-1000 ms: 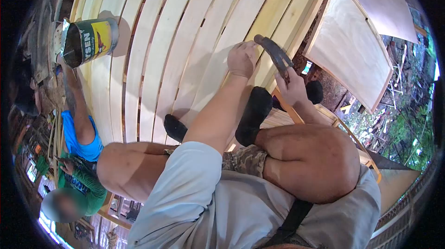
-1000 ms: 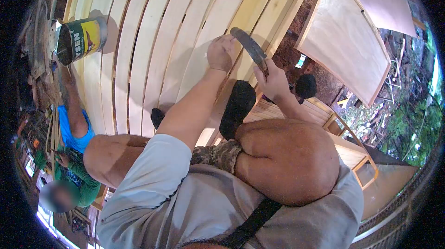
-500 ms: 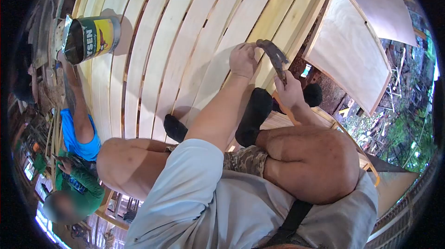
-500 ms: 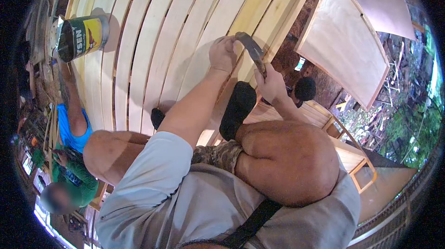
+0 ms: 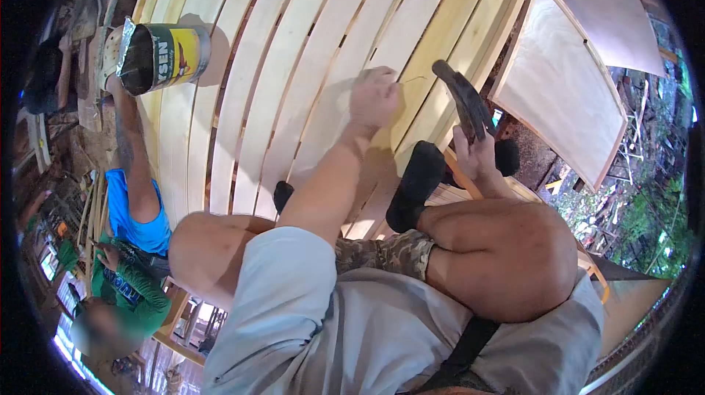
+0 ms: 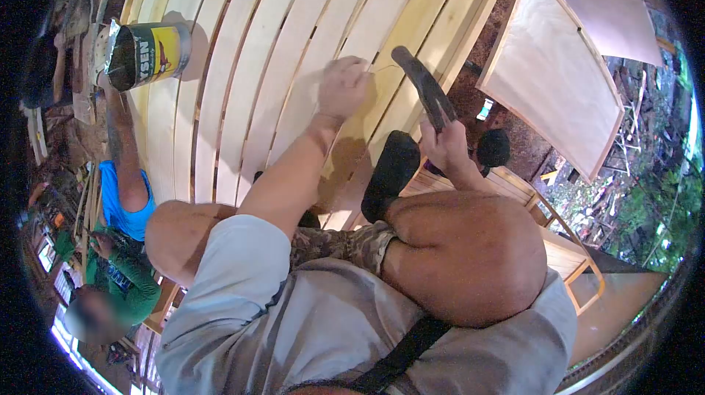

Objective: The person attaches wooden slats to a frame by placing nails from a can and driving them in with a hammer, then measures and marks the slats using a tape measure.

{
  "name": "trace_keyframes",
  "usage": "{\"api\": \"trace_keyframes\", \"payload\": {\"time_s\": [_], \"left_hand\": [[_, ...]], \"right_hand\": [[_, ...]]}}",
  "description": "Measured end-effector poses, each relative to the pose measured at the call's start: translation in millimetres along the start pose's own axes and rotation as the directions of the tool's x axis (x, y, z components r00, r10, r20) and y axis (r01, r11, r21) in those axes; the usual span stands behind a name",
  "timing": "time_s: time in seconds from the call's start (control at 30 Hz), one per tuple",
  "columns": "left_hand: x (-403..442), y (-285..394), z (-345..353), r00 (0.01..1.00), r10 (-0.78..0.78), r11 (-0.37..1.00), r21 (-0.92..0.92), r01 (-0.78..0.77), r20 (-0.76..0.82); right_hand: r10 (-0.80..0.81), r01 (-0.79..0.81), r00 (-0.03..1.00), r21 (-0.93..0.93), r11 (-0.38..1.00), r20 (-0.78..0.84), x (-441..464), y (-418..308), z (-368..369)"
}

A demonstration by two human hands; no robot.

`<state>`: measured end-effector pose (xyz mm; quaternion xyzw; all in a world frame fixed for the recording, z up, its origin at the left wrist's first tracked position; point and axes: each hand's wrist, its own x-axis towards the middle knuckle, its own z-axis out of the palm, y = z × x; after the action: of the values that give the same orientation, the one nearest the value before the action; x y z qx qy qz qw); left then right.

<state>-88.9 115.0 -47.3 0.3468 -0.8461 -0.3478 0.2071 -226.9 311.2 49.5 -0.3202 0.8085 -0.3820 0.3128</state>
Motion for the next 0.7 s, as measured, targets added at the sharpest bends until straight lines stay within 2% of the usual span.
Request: {"api": "trace_keyframes", "payload": {"time_s": [0.03,0.07,0.1,0.17,0.2,0.27,0.3,0.33,0.37,0.4,0.43,0.47,0.5,0.53,0.57,0.6,0.63,0.67,0.7], "left_hand": [[5,-20,-14,0.999,0.037,0.995,0.093,-0.037,-0.005],[9,-44,-26,0.997,0.078,0.98,0.185,-0.075,-0.009],[25,-42,-50,0.991,0.018,0.969,0.247,0.016,-0.133],[58,-70,-94,0.916,0.005,0.951,0.286,0.12,-0.4],[80,-115,-121,0.863,0.291,0.871,0.487,-0.061,-0.412],[124,-115,-202,0.91,0.096,0.864,0.487,0.125,-0.403],[145,-120,-244,0.873,0.262,0.723,0.683,0.104,-0.411],[162,-135,-282,0.836,0.357,0.714,0.699,0.043,-0.416],[171,-139,-316,0.848,0.347,0.678,0.731,0.068,-0.4],[177,-149,-349,0.891,0.264,0.631,0.765,0.13,-0.369],[181,-152,-375,0.938,0.111,0.643,0.743,0.184,-0.329],[177,-146,-389,0.92,-0.08,0.649,0.68,0.341,-0.384],[181,-192,-412,0.93,-0.185,0.544,0.755,0.366,-0.317],[174,-200,-416,0.921,-0.153,0.512,0.768,0.384,-0.358],[167,-215,-419,0.919,-0.144,0.518,0.763,0.386,-0.367],[156,-231,-419,0.965,-0.187,0.443,0.861,0.249,-0.183],[148,-254,-417,0.97,-0.243,0.375,0.923,0.087,0.008],[143,-284,-414,0.95,-0.25,0.401,0.913,-0.076,0.189],[143,-291,-411,0.917,-0.328,0.543,0.84,-0.012,0.226]], "right_hand": [[-0.022,0.023,1.0,0.094,0.995,-0.009,-3,6,0],[-0.057,0.06,0.998,-0.099,0.993,0.035,-1,11,-2],[-0.064,0.066,0.998,-0.096,0.993,0.023,4,8,-1],[0.258,-0.219,0.962,-0.303,0.928,0.095,11,2,2],[0.244,-0.23,0.969,-0.245,0.942,0.028,9,-5,6],[0.249,-0.238,0.968,-0.212,0.948,0.025,6,-24,0],[0.254,-0.245,0.967,-0.188,0.951,0.022,4,-31,-2],[0.2,-0.197,0.98,-0.175,0.965,0.0,1,-29,-2],[0.199,-0.197,0.98,-0.174,0.965,-0.01,-2,-22,1],[0.154,-0.156,0.988,-0.192,0.969,-0.025,-5,-13,7],[0.104,-0.111,0.994,-0.213,0.971,-0.042,-5,-5,10],[0.096,-0.106,0.994,-0.218,0.97,-0.057,-1,-1,13],[0.163,-0.163,0.986,-0.284,0.945,-0.025,4,2,15],[0.235,-0.219,0.972,-0.348,0.911,0.002,7,2,17],[0.223,-0.212,0.975,-0.35,0.913,-0.007,7,-5,16],[0.247,-0.246,0.968,-0.283,0.927,-0.033,0,-14,15],[0.276,-0.282,0.959,-0.215,0.935,-0.059,-6,-20,14],[0.284,-0.292,0.956,-0.123,0.948,-0.077,-12,0,18],[0.284,-0.294,0.955,-0.132,0.947,-0.084,-16,15,22]]}}
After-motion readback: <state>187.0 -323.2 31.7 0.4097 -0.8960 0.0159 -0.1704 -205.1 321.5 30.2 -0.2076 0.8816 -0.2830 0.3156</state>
